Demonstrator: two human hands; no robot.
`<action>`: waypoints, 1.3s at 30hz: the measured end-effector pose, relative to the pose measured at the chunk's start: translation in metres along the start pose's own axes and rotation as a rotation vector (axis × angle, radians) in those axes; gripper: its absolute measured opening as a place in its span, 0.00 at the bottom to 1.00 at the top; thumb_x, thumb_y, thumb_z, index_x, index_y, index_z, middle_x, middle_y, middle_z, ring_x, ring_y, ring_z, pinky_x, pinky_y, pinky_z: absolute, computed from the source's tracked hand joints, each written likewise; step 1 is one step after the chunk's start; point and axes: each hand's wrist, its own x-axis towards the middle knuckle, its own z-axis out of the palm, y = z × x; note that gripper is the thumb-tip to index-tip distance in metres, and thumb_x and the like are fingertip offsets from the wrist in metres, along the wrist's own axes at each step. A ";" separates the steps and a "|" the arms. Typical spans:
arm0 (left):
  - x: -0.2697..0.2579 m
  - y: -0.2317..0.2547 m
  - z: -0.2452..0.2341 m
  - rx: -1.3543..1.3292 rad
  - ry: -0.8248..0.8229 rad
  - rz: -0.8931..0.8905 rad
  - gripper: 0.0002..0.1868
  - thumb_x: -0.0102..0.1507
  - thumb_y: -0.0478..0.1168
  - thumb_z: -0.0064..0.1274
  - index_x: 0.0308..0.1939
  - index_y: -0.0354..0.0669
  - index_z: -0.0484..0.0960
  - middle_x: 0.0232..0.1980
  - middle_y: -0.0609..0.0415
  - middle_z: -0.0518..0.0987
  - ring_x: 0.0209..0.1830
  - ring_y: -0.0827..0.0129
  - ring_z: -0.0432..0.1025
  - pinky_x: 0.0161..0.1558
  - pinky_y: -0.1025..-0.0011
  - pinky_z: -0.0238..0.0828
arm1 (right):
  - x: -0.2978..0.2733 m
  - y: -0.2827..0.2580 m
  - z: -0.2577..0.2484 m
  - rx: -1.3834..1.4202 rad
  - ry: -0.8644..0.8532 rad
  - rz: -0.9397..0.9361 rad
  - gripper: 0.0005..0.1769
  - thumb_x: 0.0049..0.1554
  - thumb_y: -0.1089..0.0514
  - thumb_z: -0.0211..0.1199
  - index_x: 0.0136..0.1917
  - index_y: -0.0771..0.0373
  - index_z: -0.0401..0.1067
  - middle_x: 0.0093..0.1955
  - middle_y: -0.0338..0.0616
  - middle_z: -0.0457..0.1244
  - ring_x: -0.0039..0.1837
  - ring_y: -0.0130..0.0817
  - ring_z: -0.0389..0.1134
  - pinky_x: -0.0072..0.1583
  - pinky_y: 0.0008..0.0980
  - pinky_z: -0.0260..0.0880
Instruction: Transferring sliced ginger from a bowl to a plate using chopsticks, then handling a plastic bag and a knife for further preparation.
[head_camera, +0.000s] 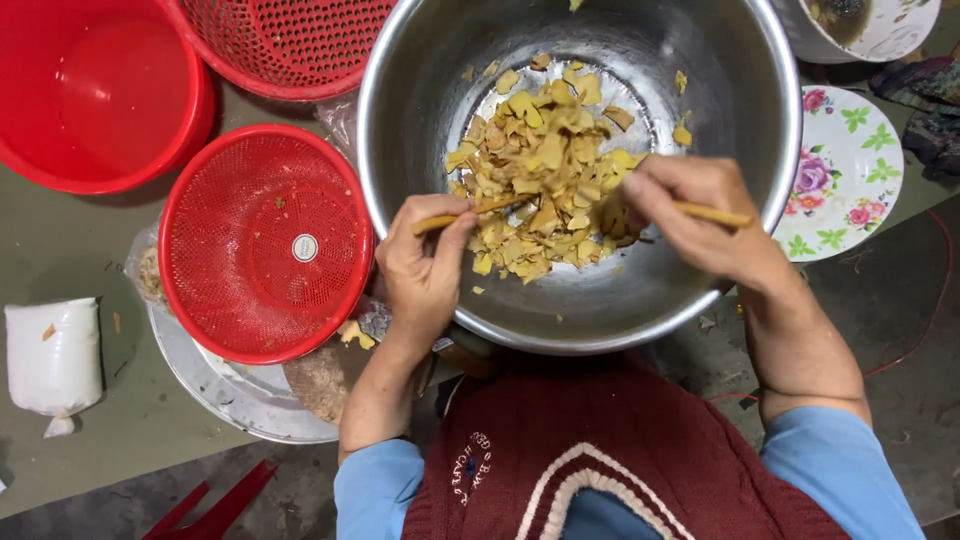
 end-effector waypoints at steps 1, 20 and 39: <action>0.003 0.003 0.004 0.035 -0.060 0.056 0.03 0.70 0.31 0.51 0.47 0.37 0.78 0.44 0.47 0.80 0.37 0.67 0.76 0.39 0.75 0.79 | 0.000 -0.006 0.008 0.066 -0.073 -0.075 0.17 0.70 0.57 0.51 0.42 0.62 0.73 0.28 0.36 0.59 0.25 0.20 0.55 0.25 0.18 0.49; 0.015 0.012 -0.005 0.019 0.057 0.137 0.03 0.70 0.33 0.54 0.48 0.38 0.78 0.46 0.48 0.80 0.45 0.64 0.76 0.49 0.71 0.77 | 0.003 -0.032 -0.015 0.173 0.120 0.190 0.21 0.76 0.61 0.47 0.44 0.76 0.69 0.34 0.56 0.64 0.33 0.38 0.69 0.34 0.28 0.72; -0.034 0.006 -0.021 0.186 0.053 0.196 0.03 0.72 0.33 0.50 0.47 0.36 0.76 0.47 0.44 0.78 0.45 0.59 0.75 0.46 0.68 0.75 | 0.018 -0.014 -0.010 -0.169 0.069 -0.101 0.14 0.80 0.64 0.53 0.51 0.74 0.69 0.42 0.52 0.64 0.40 0.38 0.66 0.40 0.32 0.65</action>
